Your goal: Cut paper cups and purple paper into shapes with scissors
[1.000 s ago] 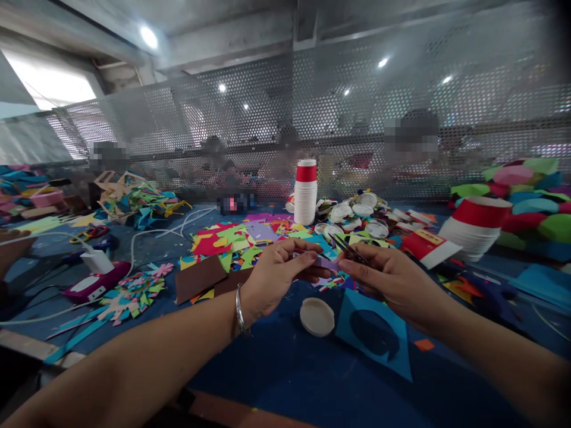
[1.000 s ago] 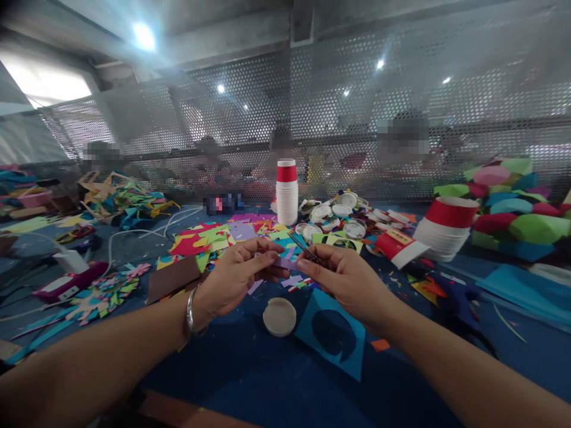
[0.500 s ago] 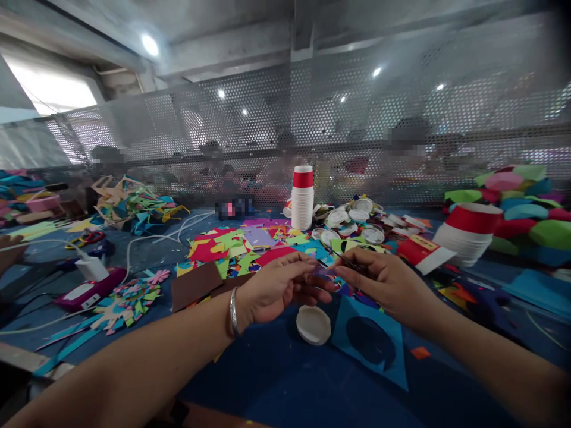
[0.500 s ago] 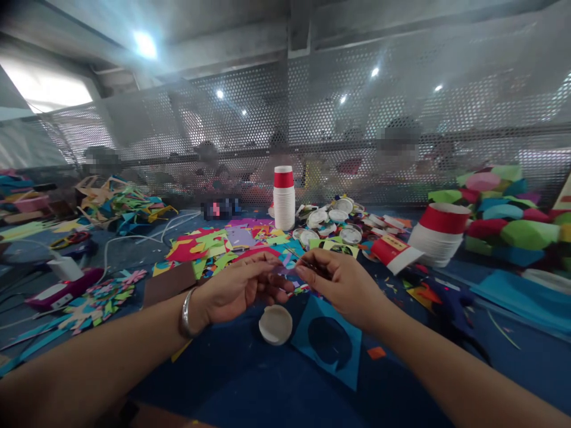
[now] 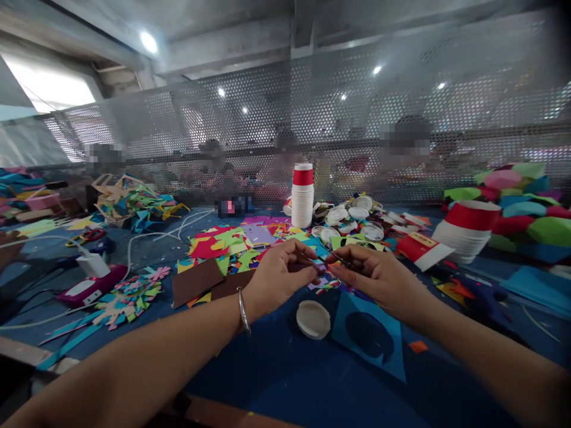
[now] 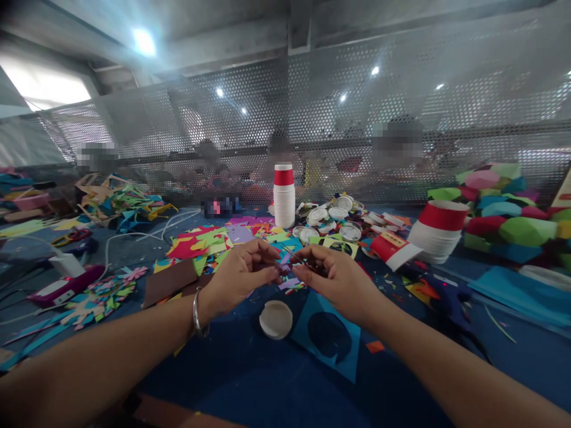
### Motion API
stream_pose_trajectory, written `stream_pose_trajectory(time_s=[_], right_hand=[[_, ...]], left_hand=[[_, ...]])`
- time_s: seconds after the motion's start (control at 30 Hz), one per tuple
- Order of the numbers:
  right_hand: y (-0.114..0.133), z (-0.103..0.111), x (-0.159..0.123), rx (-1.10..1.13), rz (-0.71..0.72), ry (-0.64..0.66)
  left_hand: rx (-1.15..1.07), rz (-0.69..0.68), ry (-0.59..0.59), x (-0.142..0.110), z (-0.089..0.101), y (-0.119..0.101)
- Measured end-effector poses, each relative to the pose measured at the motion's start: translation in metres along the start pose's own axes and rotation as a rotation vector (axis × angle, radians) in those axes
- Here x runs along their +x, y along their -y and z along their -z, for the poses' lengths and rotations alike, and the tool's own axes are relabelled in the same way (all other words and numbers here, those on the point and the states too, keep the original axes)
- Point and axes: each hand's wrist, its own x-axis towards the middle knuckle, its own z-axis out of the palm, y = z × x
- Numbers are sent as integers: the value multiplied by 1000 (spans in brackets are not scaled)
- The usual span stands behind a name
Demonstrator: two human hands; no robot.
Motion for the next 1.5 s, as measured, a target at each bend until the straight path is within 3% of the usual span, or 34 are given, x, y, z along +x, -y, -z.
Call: stream_pose_trajectory(time_s=[0.13,0.4,0.57,0.73,0.93,1.17,1.5], right_hand=[[-1,-1,0,15,-28,-2],[0,-1,-2,25,-43,-5],[5,-2,-5,12,-42,5],[5,-4,-6,33,4,-25],[3,-7,-6,0,-4,-34],[5,-10,-7,36,-7,-21],[11,-8,-8,-47,31,-4]], left_hand=[[106,-62,11,-5,-2,-4],[98,-95,-82,-5,-6,-7],[-136,55,-78,-10,-10,-10],[-430,196,-212,-13,-13,-13],[-640,275,-189,-14,-19,-13],[-574,148,-164,-15,-23,-15],[-442,-16,-241,-14,-22,-17]])
